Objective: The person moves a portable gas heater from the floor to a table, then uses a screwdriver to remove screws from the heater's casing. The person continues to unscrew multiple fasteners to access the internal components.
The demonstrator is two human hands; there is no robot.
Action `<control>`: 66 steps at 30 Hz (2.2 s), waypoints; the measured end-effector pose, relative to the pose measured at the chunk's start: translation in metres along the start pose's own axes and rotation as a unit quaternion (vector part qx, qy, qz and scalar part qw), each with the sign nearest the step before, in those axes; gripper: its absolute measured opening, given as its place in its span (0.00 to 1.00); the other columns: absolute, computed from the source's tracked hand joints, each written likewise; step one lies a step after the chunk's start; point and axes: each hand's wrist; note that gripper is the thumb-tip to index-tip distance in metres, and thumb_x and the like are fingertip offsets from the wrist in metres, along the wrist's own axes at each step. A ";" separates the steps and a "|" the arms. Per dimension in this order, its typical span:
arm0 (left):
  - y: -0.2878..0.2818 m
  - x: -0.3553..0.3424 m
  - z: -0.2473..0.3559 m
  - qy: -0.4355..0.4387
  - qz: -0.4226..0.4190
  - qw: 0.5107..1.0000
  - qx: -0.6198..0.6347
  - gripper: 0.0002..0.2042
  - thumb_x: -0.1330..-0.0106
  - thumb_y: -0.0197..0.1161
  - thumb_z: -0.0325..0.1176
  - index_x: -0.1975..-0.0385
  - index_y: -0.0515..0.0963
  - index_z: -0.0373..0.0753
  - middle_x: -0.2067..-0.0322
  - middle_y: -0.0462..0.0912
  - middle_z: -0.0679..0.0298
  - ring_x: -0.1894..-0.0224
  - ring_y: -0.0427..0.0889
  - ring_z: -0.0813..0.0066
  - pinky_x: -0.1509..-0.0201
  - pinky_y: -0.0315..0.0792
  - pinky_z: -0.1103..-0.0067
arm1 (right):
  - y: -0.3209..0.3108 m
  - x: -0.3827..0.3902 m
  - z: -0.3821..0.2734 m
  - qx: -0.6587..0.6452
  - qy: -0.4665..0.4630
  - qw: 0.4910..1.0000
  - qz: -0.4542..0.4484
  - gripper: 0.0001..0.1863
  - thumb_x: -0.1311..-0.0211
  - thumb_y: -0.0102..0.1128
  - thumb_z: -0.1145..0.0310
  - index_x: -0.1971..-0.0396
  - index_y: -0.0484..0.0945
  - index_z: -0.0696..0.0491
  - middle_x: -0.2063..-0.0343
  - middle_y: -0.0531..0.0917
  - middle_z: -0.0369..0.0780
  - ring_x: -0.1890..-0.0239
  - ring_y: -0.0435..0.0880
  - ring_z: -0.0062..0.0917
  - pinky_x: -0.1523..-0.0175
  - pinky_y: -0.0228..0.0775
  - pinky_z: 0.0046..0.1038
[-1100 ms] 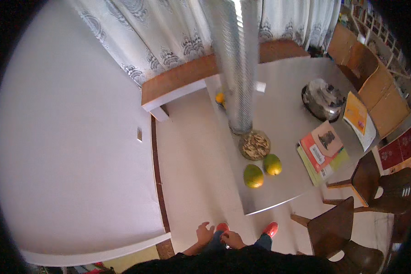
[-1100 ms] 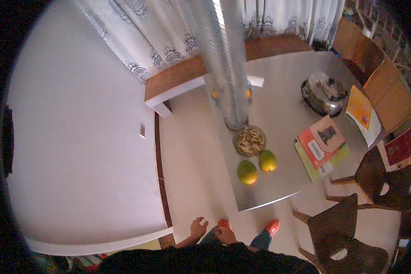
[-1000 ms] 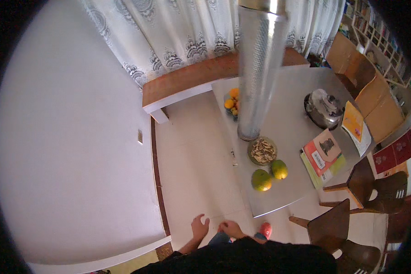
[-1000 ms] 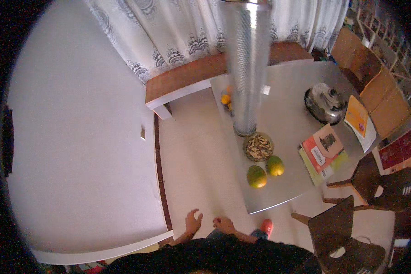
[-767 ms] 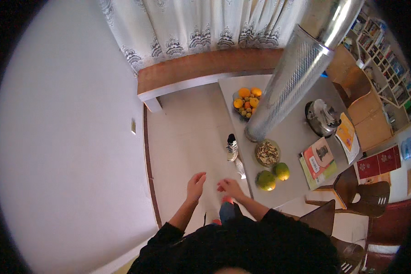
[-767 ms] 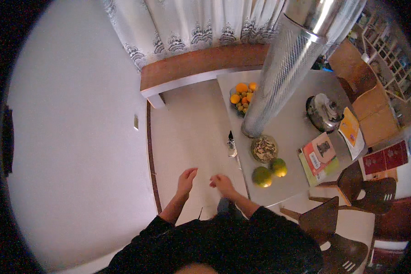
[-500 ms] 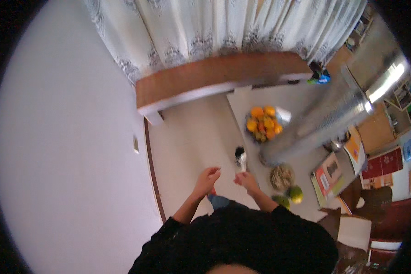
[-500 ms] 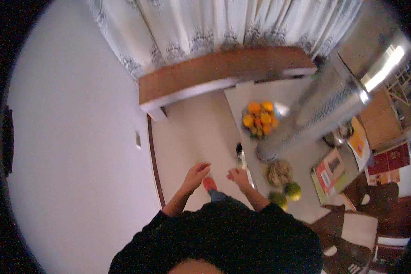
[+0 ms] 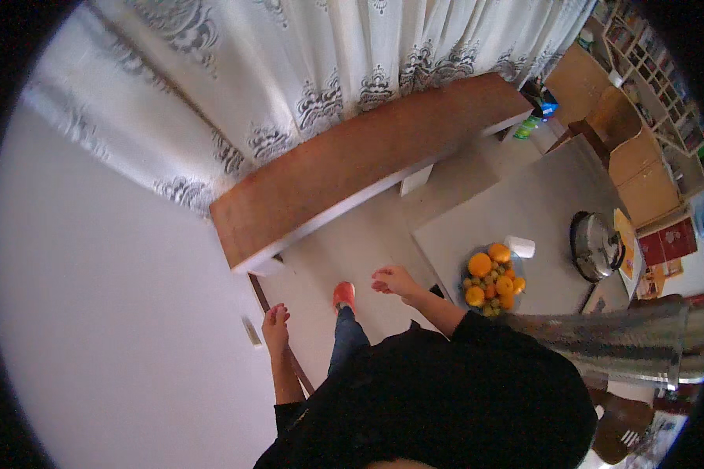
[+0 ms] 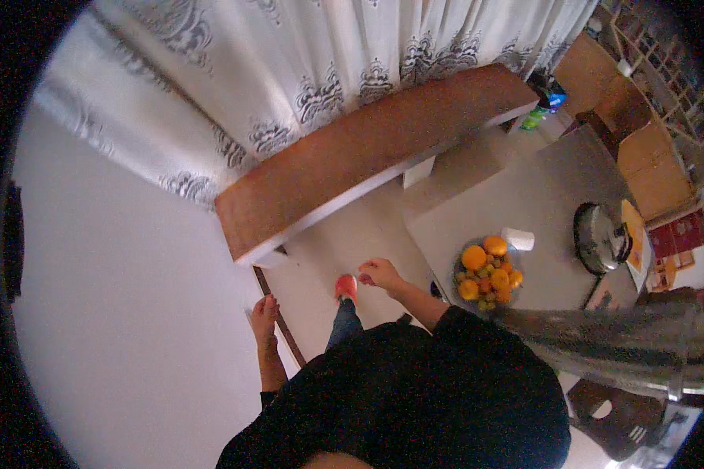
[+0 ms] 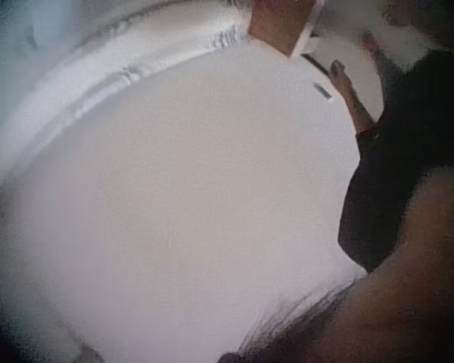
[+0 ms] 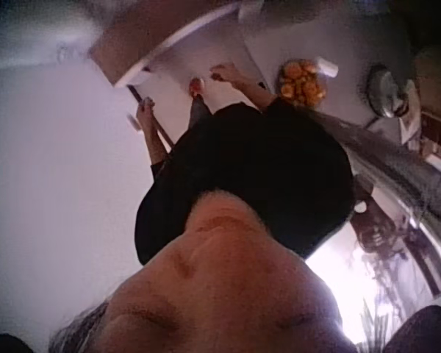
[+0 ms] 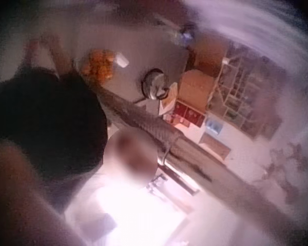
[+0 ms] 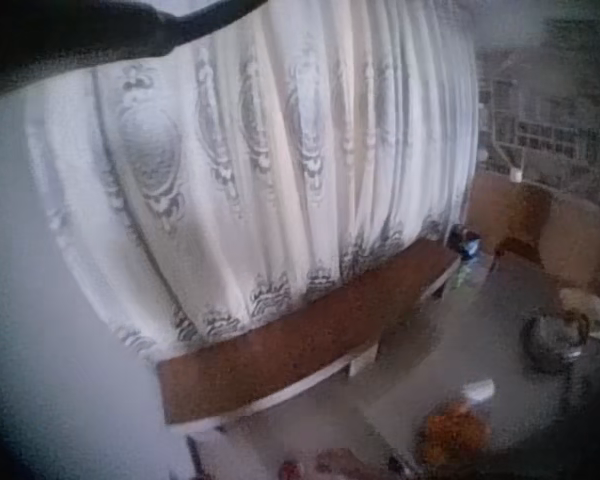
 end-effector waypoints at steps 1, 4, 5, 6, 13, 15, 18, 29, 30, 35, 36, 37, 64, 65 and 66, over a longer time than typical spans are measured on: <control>0.011 -0.028 0.011 0.038 -0.003 0.999 -0.027 0.14 0.44 0.52 0.40 0.64 0.72 0.37 0.70 0.75 0.67 0.69 0.73 0.80 0.69 0.61 0.87 | -0.006 -0.015 -0.009 -0.013 0.020 1.000 0.014 0.09 0.50 0.51 0.67 0.72 0.72 0.56 0.79 0.76 0.38 0.78 0.75 0.21 0.72 0.67 0.20; 0.067 -0.113 0.063 0.032 -0.068 0.993 -0.093 0.12 0.45 0.54 0.36 0.66 0.72 0.35 0.70 0.75 0.64 0.67 0.72 0.80 0.63 0.64 0.83 | -0.042 -0.061 -0.038 -0.035 0.030 0.995 0.085 0.10 0.50 0.51 0.67 0.70 0.71 0.58 0.78 0.76 0.39 0.75 0.76 0.21 0.72 0.66 0.18; 0.096 -0.139 0.081 0.068 -0.120 0.985 -0.105 0.12 0.45 0.54 0.35 0.66 0.72 0.34 0.70 0.74 0.63 0.67 0.72 0.80 0.62 0.65 0.83 | -0.058 -0.070 -0.044 -0.037 0.034 0.991 0.121 0.10 0.49 0.51 0.68 0.70 0.70 0.59 0.78 0.76 0.39 0.74 0.76 0.21 0.72 0.66 0.17; 0.125 -0.161 0.100 0.084 -0.170 0.973 -0.133 0.11 0.45 0.54 0.34 0.67 0.71 0.34 0.70 0.74 0.63 0.67 0.71 0.80 0.60 0.65 0.83 | -0.075 -0.079 -0.050 -0.038 -0.003 0.986 0.160 0.11 0.50 0.51 0.68 0.70 0.70 0.59 0.77 0.76 0.40 0.75 0.76 0.21 0.72 0.66 0.17; 0.371 -0.225 0.200 0.160 -0.490 0.805 -0.293 0.12 0.45 0.54 0.35 0.66 0.71 0.34 0.70 0.75 0.64 0.66 0.72 0.78 0.61 0.66 0.84 | -0.167 -0.102 -0.075 0.135 -0.086 0.769 0.619 0.15 0.52 0.51 0.68 0.62 0.67 0.57 0.67 0.74 0.42 0.64 0.73 0.29 0.60 0.63 0.28; 0.431 -0.231 0.212 0.206 -0.524 0.771 -0.299 0.12 0.44 0.54 0.35 0.65 0.71 0.34 0.68 0.75 0.63 0.65 0.73 0.78 0.60 0.66 0.83 | -0.198 -0.110 -0.090 0.238 -0.055 0.670 0.701 0.22 0.53 0.52 0.68 0.55 0.63 0.55 0.58 0.69 0.43 0.55 0.66 0.33 0.52 0.56 0.33; 0.513 -0.228 0.218 0.196 -0.576 0.753 -0.250 0.14 0.44 0.53 0.34 0.60 0.68 0.34 0.62 0.73 0.59 0.60 0.72 0.75 0.56 0.65 0.82 | -0.282 -0.122 -0.120 0.227 0.008 0.598 0.768 0.30 0.52 0.51 0.65 0.47 0.54 0.52 0.46 0.56 0.44 0.44 0.54 0.36 0.44 0.45 0.39; 0.777 -0.166 0.173 0.493 -0.690 0.386 -0.364 0.22 0.42 0.46 0.40 0.48 0.58 0.40 0.48 0.58 0.53 0.46 0.56 0.55 0.44 0.50 0.69 | -0.441 -0.105 -0.106 0.218 0.257 0.492 0.803 0.30 0.44 0.37 0.54 0.43 0.46 0.49 0.42 0.46 0.41 0.39 0.42 0.28 0.39 0.32 0.36; 0.811 -0.147 0.157 0.543 -0.698 0.342 -0.318 0.22 0.42 0.47 0.40 0.48 0.58 0.40 0.47 0.57 0.54 0.45 0.55 0.55 0.44 0.50 0.68 | -0.440 -0.106 -0.105 0.210 0.258 0.499 0.800 0.30 0.45 0.38 0.54 0.43 0.46 0.49 0.42 0.46 0.41 0.39 0.42 0.28 0.39 0.31 0.36; 0.926 -0.019 0.082 0.697 -0.676 0.097 -0.220 0.26 0.46 0.49 0.46 0.47 0.57 0.45 0.45 0.54 0.60 0.43 0.51 0.60 0.44 0.46 0.59 | -0.444 -0.099 -0.110 0.173 0.268 0.522 0.791 0.31 0.48 0.42 0.51 0.44 0.50 0.47 0.42 0.47 0.39 0.39 0.44 0.27 0.39 0.33 0.36; 0.940 0.006 0.070 0.700 -0.687 0.054 -0.187 0.27 0.46 0.49 0.47 0.47 0.56 0.46 0.44 0.53 0.61 0.42 0.51 0.61 0.44 0.46 0.59 | -0.445 -0.097 -0.111 0.161 0.267 0.530 0.789 0.31 0.49 0.42 0.51 0.44 0.51 0.47 0.42 0.47 0.39 0.39 0.44 0.26 0.39 0.33 0.36; 0.952 0.031 0.057 0.702 -0.696 0.012 -0.151 0.27 0.46 0.48 0.49 0.47 0.56 0.47 0.44 0.53 0.62 0.42 0.50 0.62 0.44 0.46 0.58 | -0.447 -0.094 -0.111 0.147 0.264 0.543 0.783 0.31 0.49 0.42 0.51 0.44 0.51 0.47 0.42 0.47 0.39 0.39 0.44 0.26 0.39 0.34 0.36; 0.952 0.078 0.011 0.516 -0.666 -0.526 0.116 0.29 0.44 0.42 0.49 0.44 0.50 0.42 0.42 0.46 0.58 0.39 0.41 0.62 0.43 0.29 0.56 | -0.426 -0.126 -0.110 0.055 0.259 0.233 0.936 0.23 0.52 0.51 0.60 0.54 0.64 0.50 0.49 0.62 0.41 0.45 0.59 0.29 0.43 0.49 0.34; 0.940 0.075 0.014 0.475 -0.647 -0.573 0.164 0.29 0.44 0.43 0.49 0.45 0.51 0.42 0.42 0.47 0.58 0.39 0.41 0.62 0.43 0.28 0.56 | -0.425 -0.136 -0.122 0.033 0.321 0.129 0.938 0.21 0.52 0.52 0.62 0.56 0.67 0.52 0.52 0.66 0.41 0.47 0.62 0.30 0.45 0.52 0.34; 0.924 0.073 0.013 0.428 -0.627 -0.616 0.207 0.28 0.44 0.43 0.49 0.45 0.52 0.43 0.42 0.48 0.58 0.39 0.42 0.62 0.43 0.28 0.57 | -0.421 -0.152 -0.133 -0.026 0.330 0.008 0.944 0.19 0.52 0.51 0.64 0.58 0.67 0.53 0.54 0.67 0.41 0.50 0.64 0.30 0.47 0.54 0.34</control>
Point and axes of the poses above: each hand's wrist, its own x-axis away from the middle knuckle, its own y-axis out of the palm, z = x × y
